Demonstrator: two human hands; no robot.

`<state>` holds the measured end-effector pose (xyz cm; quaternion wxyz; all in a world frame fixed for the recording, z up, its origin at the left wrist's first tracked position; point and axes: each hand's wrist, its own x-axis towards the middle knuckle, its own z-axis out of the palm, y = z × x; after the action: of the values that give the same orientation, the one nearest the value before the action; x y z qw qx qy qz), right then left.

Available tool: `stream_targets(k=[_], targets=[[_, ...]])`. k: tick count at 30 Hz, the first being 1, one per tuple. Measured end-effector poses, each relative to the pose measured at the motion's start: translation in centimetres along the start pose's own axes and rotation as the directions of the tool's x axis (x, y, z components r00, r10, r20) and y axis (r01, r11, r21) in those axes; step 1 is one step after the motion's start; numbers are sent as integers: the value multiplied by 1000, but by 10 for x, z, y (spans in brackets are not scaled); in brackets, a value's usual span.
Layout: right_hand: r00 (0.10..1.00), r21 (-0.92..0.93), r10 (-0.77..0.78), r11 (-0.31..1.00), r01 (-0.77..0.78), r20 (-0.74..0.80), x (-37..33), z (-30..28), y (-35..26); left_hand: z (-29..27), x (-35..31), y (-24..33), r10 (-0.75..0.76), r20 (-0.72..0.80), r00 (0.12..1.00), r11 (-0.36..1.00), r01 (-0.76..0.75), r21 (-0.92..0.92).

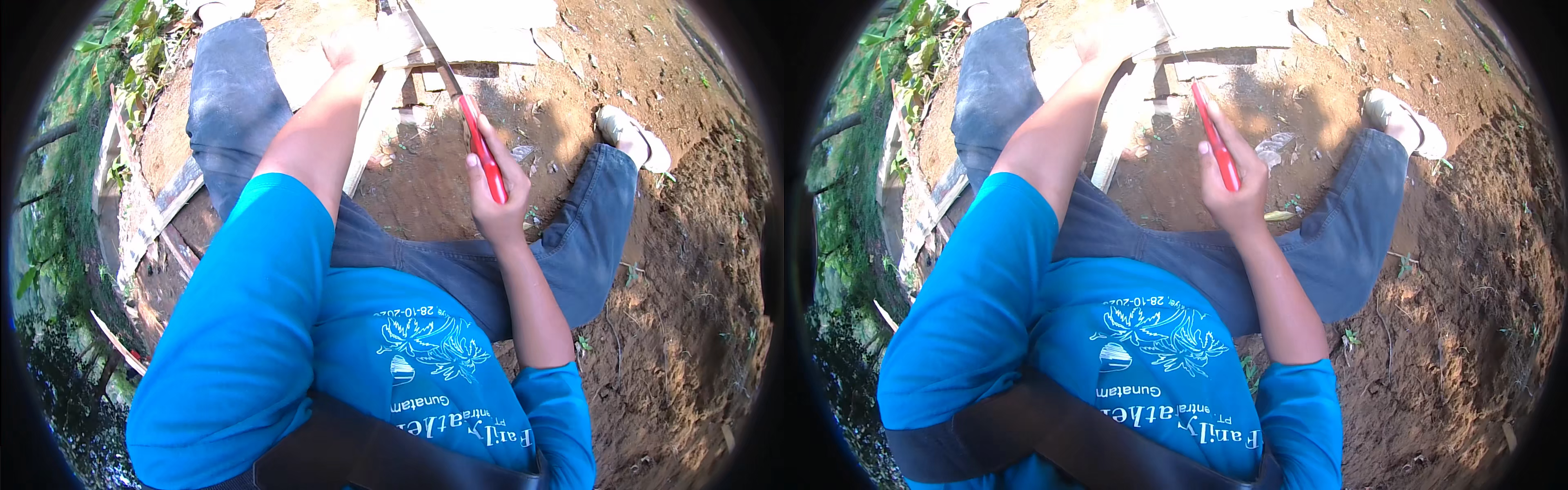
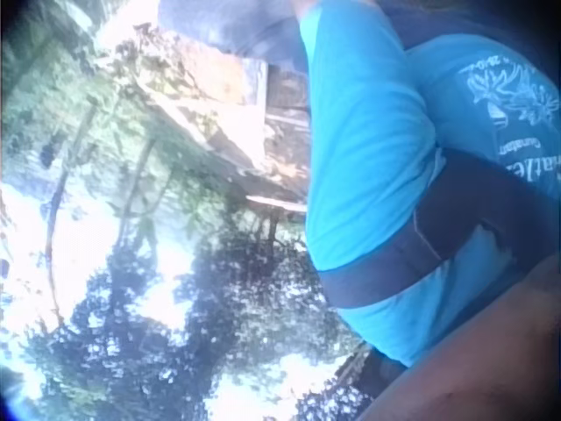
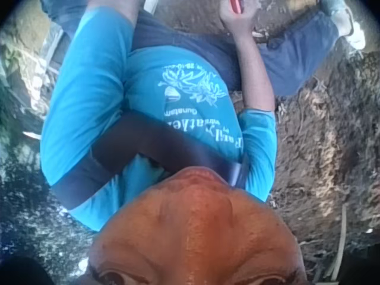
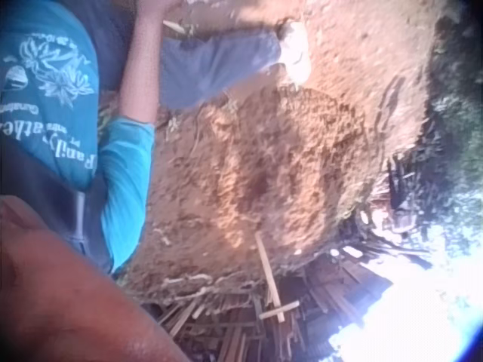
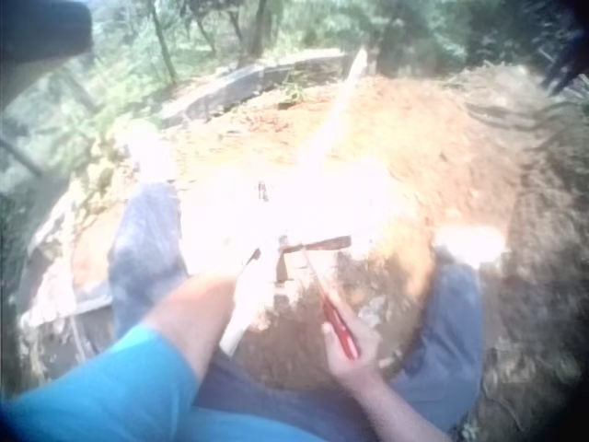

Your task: The person sits on the ground and uses a red-handled hand saw to cut a long piece of light-colored wood resting on a makeshift wooden support. The person repeatedly saws through the wood, repositioning the piece as needed, and eventually separates a smaller segment.

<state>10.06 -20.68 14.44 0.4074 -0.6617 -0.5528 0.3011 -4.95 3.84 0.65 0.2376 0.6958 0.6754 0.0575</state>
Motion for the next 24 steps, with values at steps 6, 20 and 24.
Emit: stream_targets(k=[6, 20, 24], targets=[[999, 105, 4, 995, -1, -32, 78, 46, 30, 3, -4, 6, 15, 12, 1000, 1000, -15, -9], [996, -84, 86, 993, -84, 28, -47, -26, -33, 1, 4, -4, -35, -23, 999, 999, 34, -25], [995, 6, 102, 995, -102, 15, 17, 13, -10, 1, 4, 1, -19, -15, 1000, 999, 19, -26]])
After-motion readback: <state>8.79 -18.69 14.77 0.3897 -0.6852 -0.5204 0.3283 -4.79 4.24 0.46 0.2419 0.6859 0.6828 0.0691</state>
